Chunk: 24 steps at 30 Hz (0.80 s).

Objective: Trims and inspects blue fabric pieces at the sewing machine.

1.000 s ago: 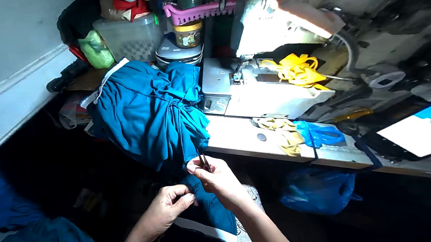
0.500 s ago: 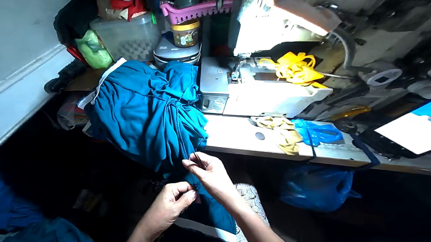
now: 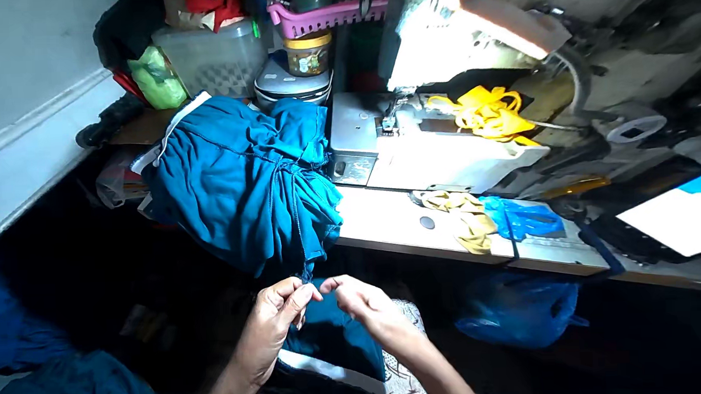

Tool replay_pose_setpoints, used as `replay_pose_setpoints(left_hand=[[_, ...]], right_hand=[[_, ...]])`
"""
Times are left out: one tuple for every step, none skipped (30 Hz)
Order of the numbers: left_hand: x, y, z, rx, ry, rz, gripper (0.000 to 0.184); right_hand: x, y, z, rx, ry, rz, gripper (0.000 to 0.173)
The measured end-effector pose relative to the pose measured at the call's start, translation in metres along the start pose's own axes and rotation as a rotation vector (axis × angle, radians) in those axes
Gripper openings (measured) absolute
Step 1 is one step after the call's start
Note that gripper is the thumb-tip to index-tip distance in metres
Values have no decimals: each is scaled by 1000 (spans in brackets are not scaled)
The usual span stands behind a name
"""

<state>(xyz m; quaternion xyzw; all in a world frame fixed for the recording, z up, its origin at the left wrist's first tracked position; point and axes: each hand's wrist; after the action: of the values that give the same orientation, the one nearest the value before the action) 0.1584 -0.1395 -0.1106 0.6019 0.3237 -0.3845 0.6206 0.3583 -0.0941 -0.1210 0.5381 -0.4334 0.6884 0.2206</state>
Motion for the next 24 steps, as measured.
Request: replay_pose_setpoints(left_hand=[[2,-2,4,12,-8,-29,21],[4,-3,8,25,-19,-55,20],[7,-4,11,36,-27,-79,20],[9,-4,13,43,-29,-101,20],[11,-5,15,50,-27,-118,20],[12,-6,16,55,-25,-141,19],[12,-7,17,59,-28,-166,19],[10,-9,17,80,-30,-201,18],[8,-12,18,120,-31,-248,19],[4,-17,19,175,-33,-305,19],[0,-23,19,234,-44,-372,21],[-6,-33,20,293,-69,-447,23],[-13,-45,19,336,-111,-538,25],[-21,-59,17,358,-166,-647,28],[-31,-75,13,357,-236,-763,30],[-42,-92,8,324,-322,-874,32],[-51,-110,2,248,-413,-973,32],[-58,-128,-5,129,-500,-1075,31],[-61,-146,-13,-5,-595,-1183,29],[-61,-164,-21,-145,-688,-1271,28],[-59,-180,-26,-265,-748,-1331,28],[-55,-196,-30,-335,-754,-1372,27],[-51,-209,-32,-363,-720,-1398,29],[-47,-219,-36,-371,-689,-1415,30]], right_hand=[[1,-8,-3,48,50,-55,40],[3,-12,-7,95,84,-118,39],[6,-14,-12,138,110,-173,35],[9,-13,-18,182,118,-217,29],[13,-10,-24,217,119,-259,24],[17,-6,-30,236,112,-302,20],[22,-2,-35,243,106,-333,17],[27,2,-40,240,100,-349,15],[30,3,-44,235,92,-356,15],[32,2,-46,226,82,-350,17],[33,-1,-47,212,70,-339,18],[33,-7,-47,187,59,-312,19],[32,-15,-46,149,56,-272,19],[30,-25,-45,95,58,-235,19],[27,-35,-42,32,58,-218,18],[24,-47,-39,-39,52,-224,18],[22,-58,-36,-134,67,-234,18],[22,-68,-35,-231,96,-233,19],[21,-78,-36,-318,129,-231,20],[18,-85,-38,-390,157,-215,20],[13,-91,-40,-435,175,-190,19],[7,-95,-43,-453,171,-179,20],[3,-99,-46,-443,153,-181,23],[1,-101,-48,-432,143,-183,25]])
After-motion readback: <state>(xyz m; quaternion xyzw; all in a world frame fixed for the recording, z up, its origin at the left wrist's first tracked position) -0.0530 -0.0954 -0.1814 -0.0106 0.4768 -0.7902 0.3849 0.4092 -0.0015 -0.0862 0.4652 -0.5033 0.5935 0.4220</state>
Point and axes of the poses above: each hand's wrist, its own z-axis away from the middle knuckle, its own y-axis out of the palm, x = y × z, and after that the axes turned 14 degrees about z, right-handed
